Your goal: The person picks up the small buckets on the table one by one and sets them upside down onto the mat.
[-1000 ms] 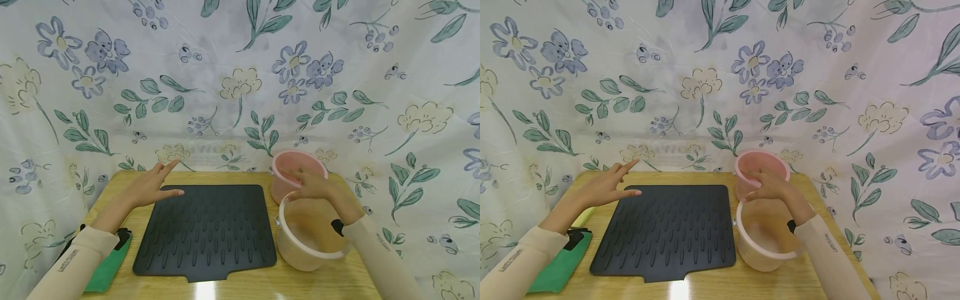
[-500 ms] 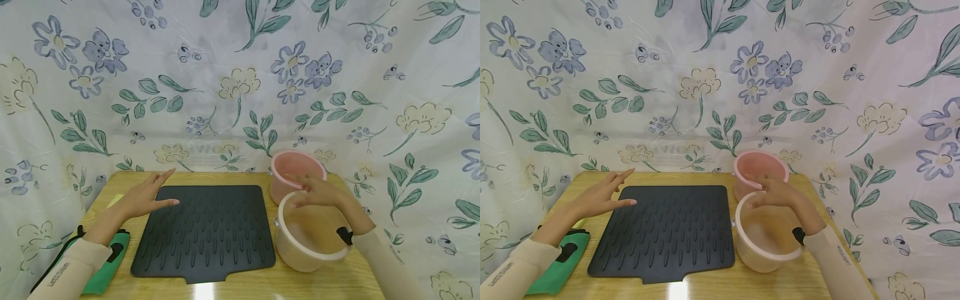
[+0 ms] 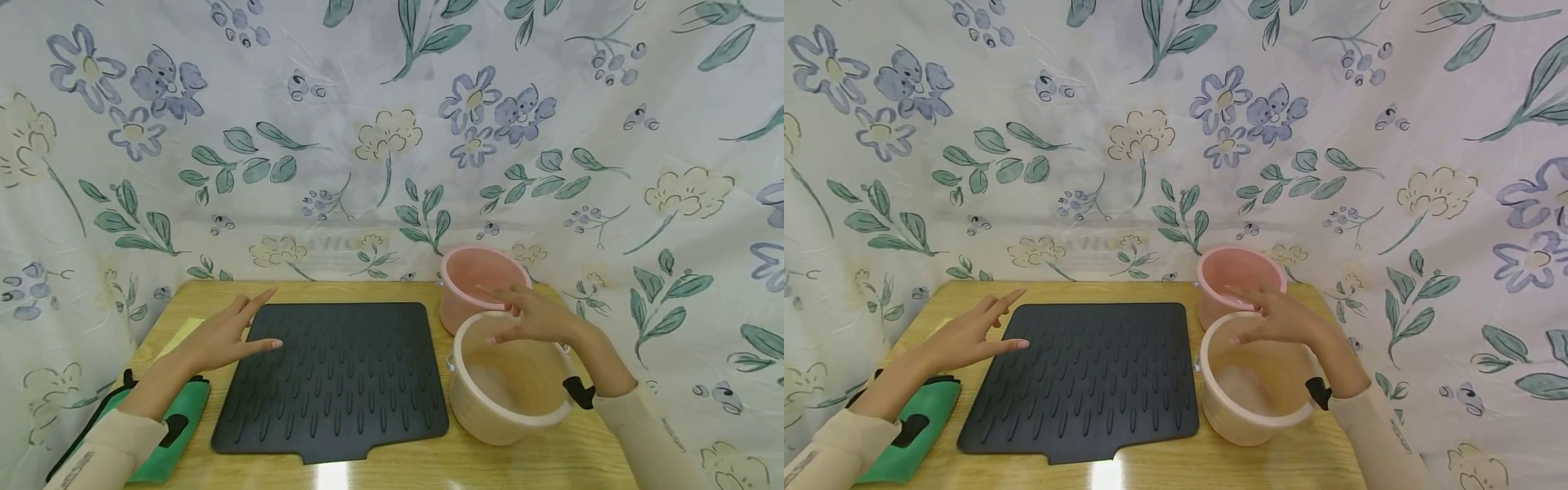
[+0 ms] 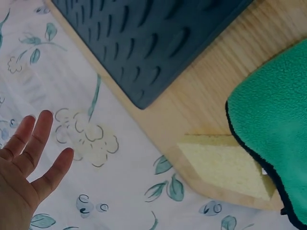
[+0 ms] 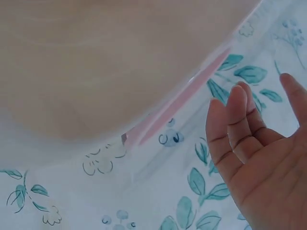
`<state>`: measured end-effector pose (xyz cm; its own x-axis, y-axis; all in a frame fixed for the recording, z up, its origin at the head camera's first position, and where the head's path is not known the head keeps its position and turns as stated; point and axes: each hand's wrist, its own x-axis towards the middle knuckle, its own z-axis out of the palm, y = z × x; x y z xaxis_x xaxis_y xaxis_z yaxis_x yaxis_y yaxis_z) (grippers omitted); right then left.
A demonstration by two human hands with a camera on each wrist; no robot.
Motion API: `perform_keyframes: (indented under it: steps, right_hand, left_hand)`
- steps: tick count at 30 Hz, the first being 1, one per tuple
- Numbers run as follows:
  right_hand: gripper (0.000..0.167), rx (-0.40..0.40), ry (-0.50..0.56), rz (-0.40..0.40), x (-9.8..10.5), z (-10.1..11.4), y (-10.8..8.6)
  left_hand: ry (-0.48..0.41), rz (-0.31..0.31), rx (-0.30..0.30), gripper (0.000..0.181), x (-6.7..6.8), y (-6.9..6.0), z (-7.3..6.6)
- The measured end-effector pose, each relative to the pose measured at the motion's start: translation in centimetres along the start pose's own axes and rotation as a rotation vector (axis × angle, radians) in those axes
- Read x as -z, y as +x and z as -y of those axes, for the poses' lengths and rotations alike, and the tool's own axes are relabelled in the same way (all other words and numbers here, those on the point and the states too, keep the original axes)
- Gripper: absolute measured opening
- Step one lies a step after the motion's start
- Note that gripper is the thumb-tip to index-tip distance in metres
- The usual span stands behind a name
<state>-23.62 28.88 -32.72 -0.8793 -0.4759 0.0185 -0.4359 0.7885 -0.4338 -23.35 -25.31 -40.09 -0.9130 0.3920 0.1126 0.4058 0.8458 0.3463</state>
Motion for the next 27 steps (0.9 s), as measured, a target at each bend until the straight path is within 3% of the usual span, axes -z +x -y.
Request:
perform_keyframes:
  steps: [19,27]
  right_hand:
    - [0.086,0.067,0.034,-0.057,0.1,-0.7,-3.1]
    - [0.085,0.039,0.085,-0.083,-0.4,-1.3,-4.5]
  left_hand:
    - [-0.113,0.011,0.048,0.093,-2.3,-2.4,0.2]
    - [-0.126,0.012,0.06,0.092,-2.7,-3.3,0.7]
